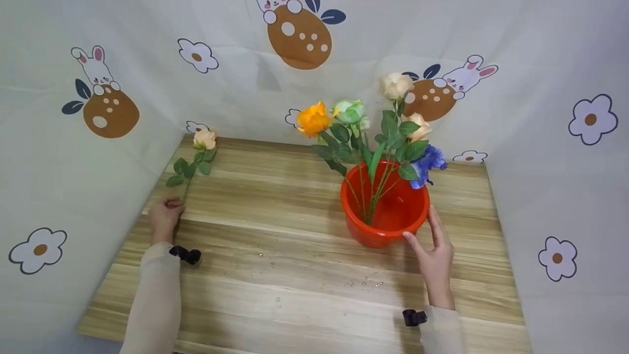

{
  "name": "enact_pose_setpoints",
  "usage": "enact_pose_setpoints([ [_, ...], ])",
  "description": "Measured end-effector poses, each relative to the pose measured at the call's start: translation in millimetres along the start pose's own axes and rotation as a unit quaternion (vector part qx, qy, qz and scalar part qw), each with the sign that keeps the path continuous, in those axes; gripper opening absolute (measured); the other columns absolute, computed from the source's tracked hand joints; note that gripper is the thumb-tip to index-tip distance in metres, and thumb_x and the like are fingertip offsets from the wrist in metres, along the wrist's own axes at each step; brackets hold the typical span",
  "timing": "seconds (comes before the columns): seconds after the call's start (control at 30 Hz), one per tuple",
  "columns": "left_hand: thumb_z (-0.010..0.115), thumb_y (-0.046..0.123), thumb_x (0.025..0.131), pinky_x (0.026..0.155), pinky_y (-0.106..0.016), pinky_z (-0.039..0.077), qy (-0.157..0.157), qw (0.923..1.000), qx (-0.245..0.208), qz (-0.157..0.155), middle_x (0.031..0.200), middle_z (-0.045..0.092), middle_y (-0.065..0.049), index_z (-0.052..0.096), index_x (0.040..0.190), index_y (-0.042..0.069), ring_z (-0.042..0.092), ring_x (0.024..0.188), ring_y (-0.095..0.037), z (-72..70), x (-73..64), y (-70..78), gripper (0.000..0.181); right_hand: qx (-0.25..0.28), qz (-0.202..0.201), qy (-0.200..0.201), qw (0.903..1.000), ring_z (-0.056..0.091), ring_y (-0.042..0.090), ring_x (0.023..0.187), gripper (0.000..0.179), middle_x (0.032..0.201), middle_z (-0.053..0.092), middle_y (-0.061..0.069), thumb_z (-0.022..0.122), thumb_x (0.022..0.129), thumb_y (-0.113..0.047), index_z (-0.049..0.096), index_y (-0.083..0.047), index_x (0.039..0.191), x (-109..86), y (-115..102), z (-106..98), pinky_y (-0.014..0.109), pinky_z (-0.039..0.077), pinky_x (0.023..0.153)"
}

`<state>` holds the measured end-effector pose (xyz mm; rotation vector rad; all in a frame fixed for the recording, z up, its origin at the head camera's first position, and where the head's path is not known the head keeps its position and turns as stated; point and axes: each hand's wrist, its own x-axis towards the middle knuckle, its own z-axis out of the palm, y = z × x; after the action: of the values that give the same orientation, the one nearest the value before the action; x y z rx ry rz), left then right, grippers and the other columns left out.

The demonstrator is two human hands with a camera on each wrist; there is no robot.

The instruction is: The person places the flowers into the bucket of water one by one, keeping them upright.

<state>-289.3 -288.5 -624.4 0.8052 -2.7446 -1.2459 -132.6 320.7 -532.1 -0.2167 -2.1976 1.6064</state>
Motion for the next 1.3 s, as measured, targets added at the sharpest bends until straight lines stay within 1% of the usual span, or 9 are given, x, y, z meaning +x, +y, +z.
enact_pose_setpoints([
  [0.03, 0.061, 0.015, 0.090, 0.079, -0.032, 0.049, -0.002, 0.9998, 0.019, -0.001, 0.117, 0.065, -0.007, 0.060, 0.121, 0.010, 0.061, 0.101, -0.023, 0.6, -1.7, 1.1, 0.032, 0.001, 0.002, -0.001, 1.0000, 0.039, 0.013, 0.135, 0.071, 0.146, 0.040, 0.012, 0.070, 0.078, 0.008, 0.042, -0.007, 0.141, -0.2, 0.7, 0.3, 0.015, 0.032, 0.106],
  [0.1, 0.059, 0.015, 0.091, 0.082, -0.035, 0.049, -0.006, 0.9991, 0.042, -0.002, 0.116, 0.065, -0.008, 0.062, 0.118, 0.009, 0.061, 0.100, -0.025, 2.1, -3.7, 2.6, 0.028, 0.002, 0.005, -0.002, 1.0000, 0.038, 0.013, 0.135, 0.071, 0.147, 0.040, 0.011, 0.070, 0.078, 0.007, 0.042, -0.007, 0.141, -0.3, 1.8, 0.4, 0.014, 0.032, 0.106],
  [0.2, 0.056, 0.014, 0.091, 0.084, -0.038, 0.048, -0.011, 0.9983, 0.057, 0.002, 0.116, 0.065, -0.010, 0.063, 0.117, 0.008, 0.061, 0.100, -0.027, 5.1, -6.1, 2.7, 0.026, 0.011, 0.011, -0.003, 0.9999, 0.038, 0.013, 0.135, 0.071, 0.147, 0.040, 0.010, 0.070, 0.078, 0.007, 0.041, -0.007, 0.141, -0.3, 3.0, 0.0, 0.015, 0.032, 0.106],
  [0.37, 0.054, 0.011, 0.091, 0.086, -0.038, 0.047, -0.006, 0.9990, 0.044, 0.007, 0.116, 0.064, -0.011, 0.063, 0.117, 0.008, 0.059, 0.103, -0.027, 5.9, -9.8, 5.2, 0.027, 0.025, 0.009, -0.002, 0.9996, 0.038, 0.013, 0.135, 0.072, 0.147, 0.040, 0.010, 0.070, 0.077, 0.009, 0.042, -0.009, 0.141, 0.3, 1.7, 0.4, 0.016, 0.031, 0.107],
  [0.57, 0.046, 0.010, 0.091, 0.087, -0.037, 0.046, 0.000, 0.9997, 0.025, 0.003, 0.114, 0.065, -0.006, 0.064, 0.115, 0.009, 0.060, 0.103, -0.024, -5.4, -12.1, 22.0, 0.029, 0.021, -0.002, -0.001, 0.9998, 0.038, 0.013, 0.135, 0.072, 0.147, 0.040, 0.012, 0.070, 0.077, 0.009, 0.042, -0.008, 0.141, -0.6, 2.5, 1.1, 0.016, 0.031, 0.107],
  [0.7, 0.044, 0.009, 0.092, 0.089, -0.036, 0.046, 0.005, 1.0000, 0.004, 0.002, 0.114, 0.065, -0.006, 0.063, 0.114, 0.008, 0.059, 0.104, -0.023, -13.9, -14.9, 35.2, 0.029, 0.025, 0.000, 0.001, 0.9997, 0.038, 0.013, 0.135, 0.072, 0.146, 0.041, 0.013, 0.070, 0.077, 0.010, 0.043, -0.007, 0.141, -1.2, 2.0, 1.2, 0.016, 0.032, 0.107],
  [0.9, 0.046, 0.008, 0.094, 0.093, -0.034, 0.044, -0.007, 0.9991, -0.041, -0.002, 0.118, 0.062, -0.007, 0.057, 0.119, 0.006, 0.057, 0.109, -0.022, -24.9, -20.8, 53.4, 0.028, 0.027, -0.002, 0.004, 0.9996, 0.038, 0.015, 0.135, 0.070, 0.145, 0.041, 0.015, 0.070, 0.077, 0.011, 0.043, -0.005, 0.140, -1.1, 0.8, 1.2, 0.017, 0.032, 0.107],
  [1.07, 0.049, 0.003, 0.092, 0.090, -0.032, 0.045, 0.001, 0.9955, -0.091, 0.025, 0.118, 0.060, -0.010, 0.054, 0.120, 0.002, 0.057, 0.108, -0.023, -31.1, -25.3, 65.9, 0.028, 0.037, -0.002, 0.006, 0.9993, 0.039, 0.015, 0.134, 0.071, 0.145, 0.041, 0.016, 0.069, 0.076, 0.012, 0.043, -0.005, 0.140, -0.1, 4.3, 0.7, 0.017, 0.032, 0.107],
  [1.3, 0.056, 0.003, 0.091, 0.085, -0.028, 0.046, 0.021, 0.9875, -0.147, 0.054, 0.113, 0.058, -0.012, 0.054, 0.118, 0.000, 0.057, 0.103, -0.023, -33.3, -29.6, 76.4, 0.027, 0.030, 0.015, 0.009, 0.9994, 0.037, 0.013, 0.135, 0.074, 0.146, 0.042, 0.007, 0.071, 0.076, 0.009, 0.044, -0.013, 0.141, 5.2, 23.6, -3.8, 0.015, 0.032, 0.106],
])
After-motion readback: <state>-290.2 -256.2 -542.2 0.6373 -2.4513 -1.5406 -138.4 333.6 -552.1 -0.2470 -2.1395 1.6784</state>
